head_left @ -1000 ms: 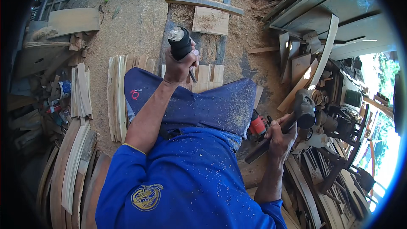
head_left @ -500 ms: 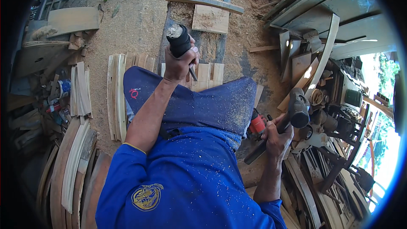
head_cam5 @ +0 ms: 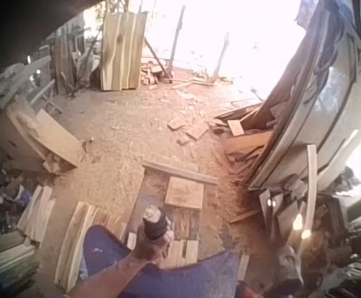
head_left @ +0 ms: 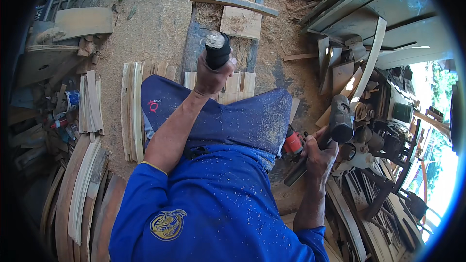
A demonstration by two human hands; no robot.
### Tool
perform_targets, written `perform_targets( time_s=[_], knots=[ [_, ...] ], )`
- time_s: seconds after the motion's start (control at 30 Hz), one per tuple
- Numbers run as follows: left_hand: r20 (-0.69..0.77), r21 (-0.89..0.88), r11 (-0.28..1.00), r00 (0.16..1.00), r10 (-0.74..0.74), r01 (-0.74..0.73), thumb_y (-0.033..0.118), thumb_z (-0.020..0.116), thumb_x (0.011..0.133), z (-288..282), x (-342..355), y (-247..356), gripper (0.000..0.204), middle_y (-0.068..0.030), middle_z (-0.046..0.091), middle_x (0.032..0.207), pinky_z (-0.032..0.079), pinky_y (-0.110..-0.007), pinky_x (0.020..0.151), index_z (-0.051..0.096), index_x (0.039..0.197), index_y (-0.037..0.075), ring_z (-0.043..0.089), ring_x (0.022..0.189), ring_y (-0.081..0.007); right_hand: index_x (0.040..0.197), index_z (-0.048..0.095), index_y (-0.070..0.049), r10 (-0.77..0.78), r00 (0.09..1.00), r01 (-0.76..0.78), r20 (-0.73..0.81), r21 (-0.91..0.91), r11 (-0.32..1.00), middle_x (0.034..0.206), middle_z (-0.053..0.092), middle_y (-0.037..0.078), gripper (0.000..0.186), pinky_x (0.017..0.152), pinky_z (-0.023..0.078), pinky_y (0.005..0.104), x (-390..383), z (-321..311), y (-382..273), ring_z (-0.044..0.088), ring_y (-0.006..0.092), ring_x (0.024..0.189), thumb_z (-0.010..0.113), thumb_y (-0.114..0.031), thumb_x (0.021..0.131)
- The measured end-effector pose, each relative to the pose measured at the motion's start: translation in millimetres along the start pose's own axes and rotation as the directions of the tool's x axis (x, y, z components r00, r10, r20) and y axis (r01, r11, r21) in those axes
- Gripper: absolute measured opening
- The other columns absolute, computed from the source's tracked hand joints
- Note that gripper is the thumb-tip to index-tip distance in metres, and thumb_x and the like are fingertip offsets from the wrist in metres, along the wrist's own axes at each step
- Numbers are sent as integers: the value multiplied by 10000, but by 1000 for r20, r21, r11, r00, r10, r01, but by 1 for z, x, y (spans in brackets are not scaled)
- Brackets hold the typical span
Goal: The person uses a hammer and a chisel to carve out mortise holes in wooden boards, then picks up the boards to check the work.
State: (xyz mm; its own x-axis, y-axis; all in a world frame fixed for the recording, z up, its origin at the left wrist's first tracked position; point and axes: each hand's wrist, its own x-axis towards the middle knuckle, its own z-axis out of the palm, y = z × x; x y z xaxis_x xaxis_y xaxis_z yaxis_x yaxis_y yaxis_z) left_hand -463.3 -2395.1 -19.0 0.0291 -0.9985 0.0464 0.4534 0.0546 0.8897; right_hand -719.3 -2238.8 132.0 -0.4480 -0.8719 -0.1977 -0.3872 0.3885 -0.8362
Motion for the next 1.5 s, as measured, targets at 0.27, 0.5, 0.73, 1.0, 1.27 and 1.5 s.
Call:
perform_targets(
  time_s=[0.27,0.5,0.73,1.0,1.27,1.5],
  knots=[
    [36,-15,999,999,-41,42,-16,570,863,-6,2,3,202,-3,562,695,418,-241,481,539,1060,18,542,544,-82,868,522,-47,-164,982,174,92,-112,978,663,519,-6,99,511,430,224,15,5,-29,519,74,528,603,11,873],
    [115,240,967,992,57,-83,-11,647,814,3,-20,-2,199,-13,619,794,498,-246,619,598,1004,18,607,673,-83,1047,558,-14,-440,891,454,112,-259,853,699,637,113,267,599,507,347,32,12,-97,655,187,628,662,-44,803],
    [225,432,807,915,336,-403,30,683,784,33,-37,19,173,-39,638,736,522,-304,593,590,929,10,625,650,-112,1010,477,-41,-439,737,668,514,-450,593,813,644,252,246,670,488,566,44,60,-114,635,478,754,633,-96,828],
    [281,471,790,915,289,-394,87,772,730,30,-54,-2,358,-130,685,896,549,-363,735,605,1042,35,694,815,-275,996,514,-7,-660,727,662,191,-451,599,737,627,194,198,618,488,502,49,18,-219,653,378,660,606,-72,833],
    [273,281,891,920,283,-357,125,805,717,27,-68,1,356,-135,694,948,555,-397,763,622,1017,70,708,878,-312,1049,519,-121,-525,754,647,395,-585,489,875,647,192,249,695,520,513,8,56,-71,656,436,815,673,-135,854],
    [213,269,861,899,383,-431,123,822,701,17,-67,-7,342,-102,660,861,531,-391,692,610,965,79,695,800,-305,854,515,-48,-798,568,745,-204,-285,603,613,487,43,238,518,423,224,17,-41,-175,500,105,557,584,-265,926]
  ],
)
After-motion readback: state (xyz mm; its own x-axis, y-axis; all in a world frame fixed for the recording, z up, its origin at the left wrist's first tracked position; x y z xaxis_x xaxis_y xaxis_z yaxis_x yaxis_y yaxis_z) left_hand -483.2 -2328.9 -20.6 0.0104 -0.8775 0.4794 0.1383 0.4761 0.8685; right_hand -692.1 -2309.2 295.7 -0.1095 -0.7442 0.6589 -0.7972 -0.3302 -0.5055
